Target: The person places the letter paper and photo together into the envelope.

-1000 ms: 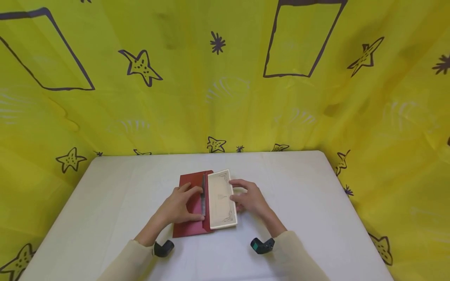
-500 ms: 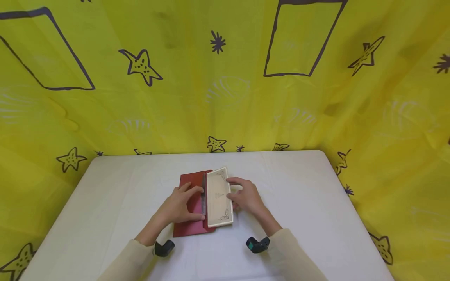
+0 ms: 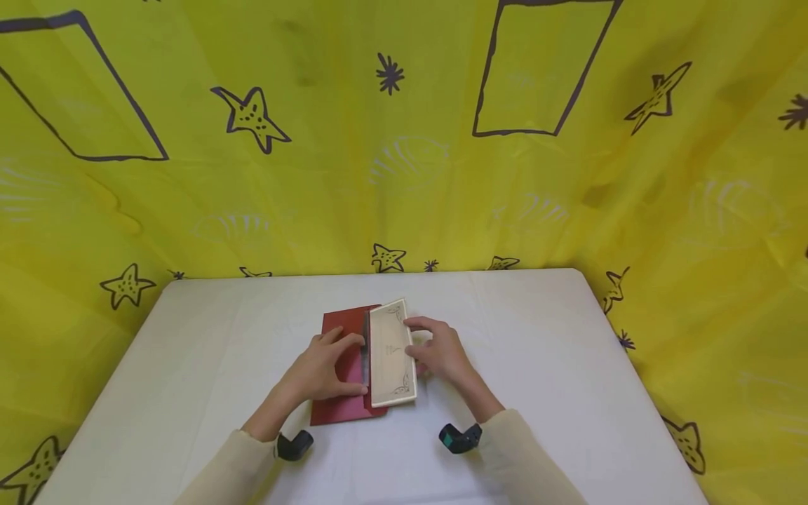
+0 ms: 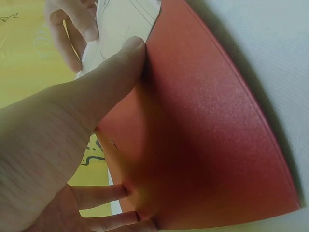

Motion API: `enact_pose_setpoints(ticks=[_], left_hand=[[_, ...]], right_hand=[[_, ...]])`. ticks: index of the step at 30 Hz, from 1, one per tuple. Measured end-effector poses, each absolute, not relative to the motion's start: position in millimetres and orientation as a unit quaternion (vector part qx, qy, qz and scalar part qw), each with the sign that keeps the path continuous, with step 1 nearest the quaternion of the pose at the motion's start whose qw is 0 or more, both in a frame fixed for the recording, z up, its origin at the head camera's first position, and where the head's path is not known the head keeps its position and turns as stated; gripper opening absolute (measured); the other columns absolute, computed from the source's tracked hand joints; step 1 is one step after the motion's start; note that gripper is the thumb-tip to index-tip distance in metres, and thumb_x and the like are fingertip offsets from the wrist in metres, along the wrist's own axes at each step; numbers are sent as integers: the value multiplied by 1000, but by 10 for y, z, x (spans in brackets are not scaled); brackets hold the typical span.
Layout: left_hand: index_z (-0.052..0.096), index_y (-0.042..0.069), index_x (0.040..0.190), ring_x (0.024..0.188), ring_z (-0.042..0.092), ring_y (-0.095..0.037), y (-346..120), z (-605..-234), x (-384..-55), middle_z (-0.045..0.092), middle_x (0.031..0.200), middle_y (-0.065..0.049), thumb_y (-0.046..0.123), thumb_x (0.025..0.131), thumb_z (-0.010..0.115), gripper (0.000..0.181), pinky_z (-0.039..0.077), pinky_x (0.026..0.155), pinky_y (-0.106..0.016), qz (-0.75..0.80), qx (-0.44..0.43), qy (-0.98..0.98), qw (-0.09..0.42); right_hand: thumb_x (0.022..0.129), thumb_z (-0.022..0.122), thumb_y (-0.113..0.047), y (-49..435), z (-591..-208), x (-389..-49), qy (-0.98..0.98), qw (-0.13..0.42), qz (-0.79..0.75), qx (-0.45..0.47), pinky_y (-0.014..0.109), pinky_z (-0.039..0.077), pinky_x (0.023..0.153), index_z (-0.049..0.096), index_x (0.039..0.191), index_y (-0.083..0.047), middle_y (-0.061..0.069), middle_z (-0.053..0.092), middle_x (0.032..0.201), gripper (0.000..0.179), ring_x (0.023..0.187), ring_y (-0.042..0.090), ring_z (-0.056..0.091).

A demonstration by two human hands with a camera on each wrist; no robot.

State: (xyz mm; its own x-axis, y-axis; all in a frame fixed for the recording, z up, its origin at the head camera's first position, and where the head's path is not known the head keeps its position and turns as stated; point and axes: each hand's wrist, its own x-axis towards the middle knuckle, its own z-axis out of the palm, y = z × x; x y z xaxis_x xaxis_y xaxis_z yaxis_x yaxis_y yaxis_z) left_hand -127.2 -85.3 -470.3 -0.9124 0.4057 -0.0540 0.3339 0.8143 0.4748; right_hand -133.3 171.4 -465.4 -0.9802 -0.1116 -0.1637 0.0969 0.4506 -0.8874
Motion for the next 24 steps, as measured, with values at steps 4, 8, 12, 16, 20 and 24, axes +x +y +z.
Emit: enact_pose_setpoints(ticks=[4, 8, 12, 16, 20, 24], left_hand=[[60, 27, 137, 133, 44, -56, -850, -4705, -1276, 44, 153, -25, 56, 69, 90, 80, 51, 93, -66, 232, 194, 950, 78], [59, 28, 138, 134, 43, -55, -850, -4707, -1280, 43, 154, -24, 58, 69, 89, 81, 51, 94, -66, 227, 193, 951, 79], [59, 28, 137, 133, 44, -56, -851, -4706, -1280, 43, 154, -25, 60, 68, 89, 81, 51, 94, -66, 227, 193, 951, 79], [60, 28, 137, 133, 44, -56, -846, -4699, -1280, 43, 154, -25, 59, 68, 89, 81, 51, 93, -67, 227, 191, 952, 80], [59, 29, 137, 134, 43, -55, -841, -4697, -1281, 43, 154, -24, 58, 68, 90, 81, 52, 92, -66, 228, 189, 952, 82], [59, 29, 137, 134, 43, -55, -837, -4699, -1276, 43, 155, -24, 58, 68, 90, 81, 52, 93, -66, 229, 187, 952, 83]], right_hand=[[88, 77, -1, 1680, -4653, -1340, 856, 93, -509, -8, 37, 55, 51, 66, 135, -11, 11, 66, 133, 49, 50, 26, 61], [88, 77, -1, 1646, -4667, -1349, 860, 90, -503, -17, 37, 54, 50, 66, 135, -11, 11, 66, 132, 50, 50, 26, 60], [87, 77, 0, 1609, -4695, -1348, 856, 93, -508, -21, 34, 53, 48, 66, 134, -11, 11, 66, 132, 50, 49, 25, 60], [87, 78, 0, 1551, -4735, -1334, 848, 95, -521, -20, 32, 53, 48, 67, 133, -11, 10, 66, 131, 49, 49, 23, 60], [87, 78, 0, 1475, -4790, -1328, 838, 96, -537, -16, 32, 54, 48, 67, 133, -12, 10, 67, 129, 49, 49, 20, 62], [87, 78, -1, 1420, -4845, -1331, 829, 100, -549, -11, 33, 55, 50, 66, 134, -12, 11, 67, 129, 50, 50, 20, 64]])
